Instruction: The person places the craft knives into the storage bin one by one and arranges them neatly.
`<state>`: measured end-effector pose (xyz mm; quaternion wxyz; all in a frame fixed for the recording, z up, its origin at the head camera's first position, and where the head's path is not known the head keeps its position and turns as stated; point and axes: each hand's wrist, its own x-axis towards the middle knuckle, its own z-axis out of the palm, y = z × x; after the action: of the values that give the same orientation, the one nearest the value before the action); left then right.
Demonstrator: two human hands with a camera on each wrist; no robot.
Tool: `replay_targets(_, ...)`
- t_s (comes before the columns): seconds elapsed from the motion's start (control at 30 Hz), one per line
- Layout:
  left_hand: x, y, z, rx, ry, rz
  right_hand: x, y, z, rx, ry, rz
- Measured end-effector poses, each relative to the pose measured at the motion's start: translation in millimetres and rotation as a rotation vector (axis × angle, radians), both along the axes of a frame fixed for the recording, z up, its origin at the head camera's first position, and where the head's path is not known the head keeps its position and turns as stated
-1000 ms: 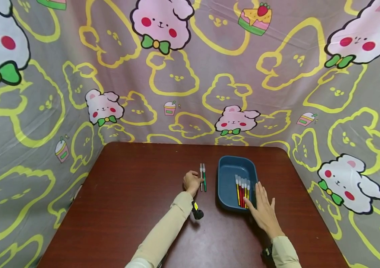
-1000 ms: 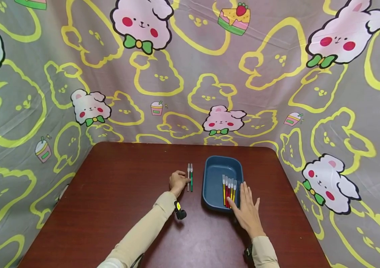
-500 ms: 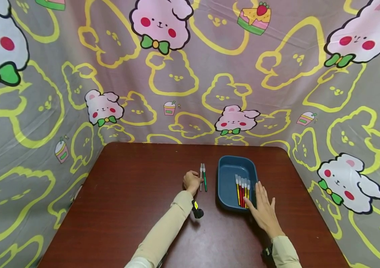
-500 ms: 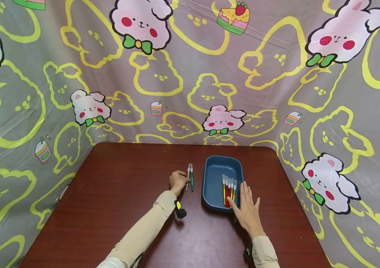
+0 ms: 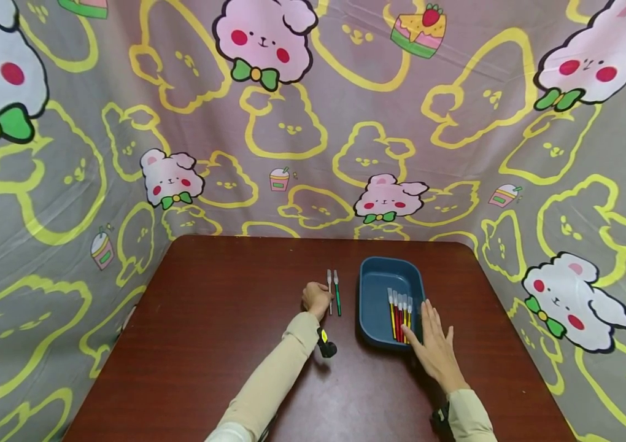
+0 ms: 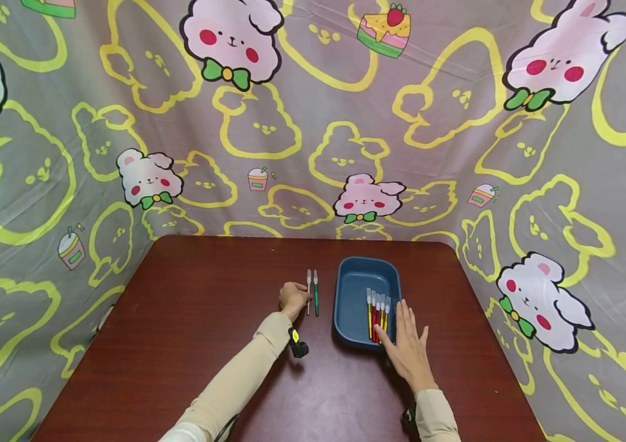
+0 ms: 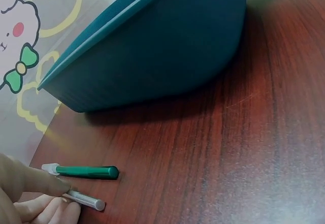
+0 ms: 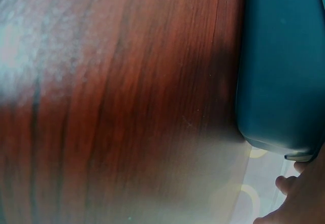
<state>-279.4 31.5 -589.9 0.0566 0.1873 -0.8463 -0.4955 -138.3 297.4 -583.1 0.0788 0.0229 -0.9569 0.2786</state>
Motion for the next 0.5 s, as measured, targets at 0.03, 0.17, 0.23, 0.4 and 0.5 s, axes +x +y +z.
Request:
replay_targets(0.03, -0.1, 0.2, 0.5, -0.006, -0.01, 0.002, 0.2, -0.1, -0.2, -0.001, -0.001, -0.001)
replay_targets(0.17, -1.7, 1.0, 2.3, -0.019, -0.042, 0.015, 0.4, -0.4, -0.9, -0.006, -0.001, -0.001)
replay_targets(0.23, -3.2, 1.7, 2.5, -0.025, -0.052, 0.019, 0.0, -0.4, -1.2, -0.007, -0.003, 0.0)
replay_targets(0.4, -4.8, 3.6, 3.7, -0.067, -0.054, 0.021, -0.5, -0.2, -1.5, -0.006, -0.003, -0.001)
replay_targets(0.5, -4.0, 5.0, 5.4, -0.099, -0.057, 0.032, -0.5, 0.0, -1.4, -0.008, -0.002, -0.002)
